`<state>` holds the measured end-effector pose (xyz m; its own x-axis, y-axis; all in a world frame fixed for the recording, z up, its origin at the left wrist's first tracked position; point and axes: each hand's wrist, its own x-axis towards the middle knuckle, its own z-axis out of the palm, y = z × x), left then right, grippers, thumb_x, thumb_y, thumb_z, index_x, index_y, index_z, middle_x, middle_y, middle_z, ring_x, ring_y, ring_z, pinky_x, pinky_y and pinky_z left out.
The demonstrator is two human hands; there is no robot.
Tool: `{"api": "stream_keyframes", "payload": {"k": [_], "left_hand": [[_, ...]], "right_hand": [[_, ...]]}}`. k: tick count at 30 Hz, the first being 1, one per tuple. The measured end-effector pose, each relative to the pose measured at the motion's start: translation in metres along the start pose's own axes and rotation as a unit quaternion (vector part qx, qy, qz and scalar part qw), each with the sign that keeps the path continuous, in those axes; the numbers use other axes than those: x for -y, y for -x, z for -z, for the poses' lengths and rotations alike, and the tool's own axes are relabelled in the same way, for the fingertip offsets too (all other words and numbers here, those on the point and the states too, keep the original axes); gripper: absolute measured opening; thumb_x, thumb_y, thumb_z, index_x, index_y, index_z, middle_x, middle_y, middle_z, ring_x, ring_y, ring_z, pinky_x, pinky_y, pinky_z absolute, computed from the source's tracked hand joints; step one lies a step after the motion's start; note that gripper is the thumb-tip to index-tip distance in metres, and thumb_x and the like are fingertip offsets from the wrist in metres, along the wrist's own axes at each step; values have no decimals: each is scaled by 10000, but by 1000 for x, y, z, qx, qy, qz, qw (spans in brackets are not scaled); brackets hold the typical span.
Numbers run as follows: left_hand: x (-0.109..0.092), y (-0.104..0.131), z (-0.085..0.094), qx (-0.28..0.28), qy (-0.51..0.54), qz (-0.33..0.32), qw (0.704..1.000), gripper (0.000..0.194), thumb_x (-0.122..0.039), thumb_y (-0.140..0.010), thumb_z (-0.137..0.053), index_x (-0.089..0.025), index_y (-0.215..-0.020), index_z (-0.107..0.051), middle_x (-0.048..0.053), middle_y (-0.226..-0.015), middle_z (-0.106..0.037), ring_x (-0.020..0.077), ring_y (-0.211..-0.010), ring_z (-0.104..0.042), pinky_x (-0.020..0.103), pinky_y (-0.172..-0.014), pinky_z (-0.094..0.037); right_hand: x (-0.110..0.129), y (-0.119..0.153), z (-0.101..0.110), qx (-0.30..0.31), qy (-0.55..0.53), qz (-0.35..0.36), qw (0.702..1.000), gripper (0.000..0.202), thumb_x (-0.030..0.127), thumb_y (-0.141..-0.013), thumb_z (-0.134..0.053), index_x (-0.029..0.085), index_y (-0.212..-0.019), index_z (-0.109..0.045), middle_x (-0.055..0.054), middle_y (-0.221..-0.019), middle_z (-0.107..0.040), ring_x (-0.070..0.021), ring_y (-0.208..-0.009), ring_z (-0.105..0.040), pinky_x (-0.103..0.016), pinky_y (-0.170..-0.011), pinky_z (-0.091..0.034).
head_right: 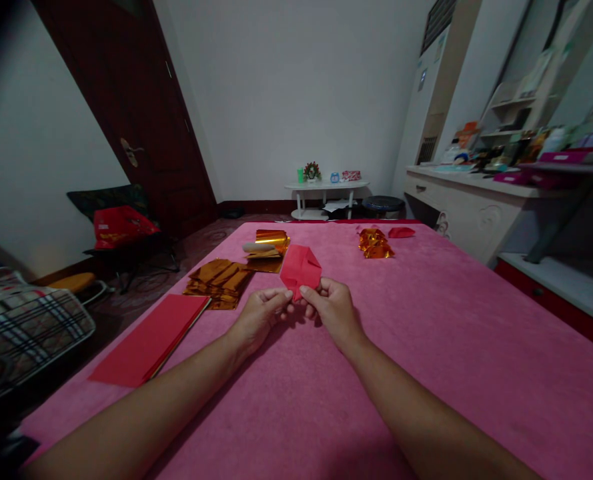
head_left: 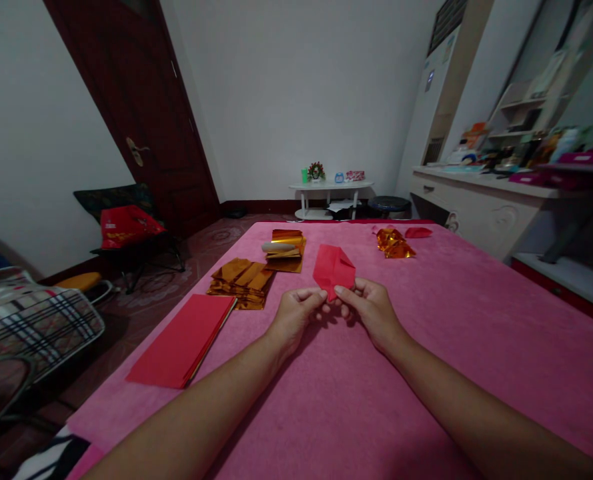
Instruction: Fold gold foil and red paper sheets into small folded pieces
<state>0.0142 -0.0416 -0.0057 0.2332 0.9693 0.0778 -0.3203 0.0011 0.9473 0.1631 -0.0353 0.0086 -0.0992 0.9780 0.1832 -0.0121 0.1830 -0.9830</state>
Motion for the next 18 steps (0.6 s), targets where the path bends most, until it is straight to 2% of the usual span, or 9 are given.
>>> {"api": "stream_keyframes", "payload": {"k": [7, 13, 15, 18], "left_hand": [[-4, 0, -4, -38, -14, 19, 999, 251, -331, -651, -720, -87, -664, -661, 31, -586, -612, 71, -480, -521, 193, -485, -351], [-5, 0, -4, -62, -28, 30, 997, 197, -274, -652, -691, -107, -580, -615, 2, -505, -567, 65, -434, -502, 188, -454, -339], [-5, -2, -4, -77, -43, 35, 996, 186, -252, -653, -672, -110, -561, -596, 1, -493, -561, 60, -418, -492, 182, -440, -332], [-7, -4, -2, -102, -75, 52, 991, 165, -219, -650, -648, -112, -545, -578, -8, -465, -547, 48, -380, -464, 171, -407, -310]], "right_hand": [[-3, 0, 0, 3, 9, 4, 1000, 276, 412, -710, -646, 157, -651, -556, 29, -448, -542, -81, -365, -458, -190, -353, -354], [-6, -1, -1, 6, 53, 6, 999, 290, 436, -724, -625, 169, -659, -531, 30, -461, -526, -90, -374, -462, -203, -366, -371], [-8, -2, 1, -22, 88, 32, 995, 257, 417, -728, -628, 179, -766, -537, 22, -548, -563, -103, -423, -501, -212, -398, -395], [-6, -3, 6, -123, 163, 137, 969, 299, 332, -713, -663, 203, -937, -513, -22, -788, -611, -124, -571, -553, -236, -510, -443]]}}
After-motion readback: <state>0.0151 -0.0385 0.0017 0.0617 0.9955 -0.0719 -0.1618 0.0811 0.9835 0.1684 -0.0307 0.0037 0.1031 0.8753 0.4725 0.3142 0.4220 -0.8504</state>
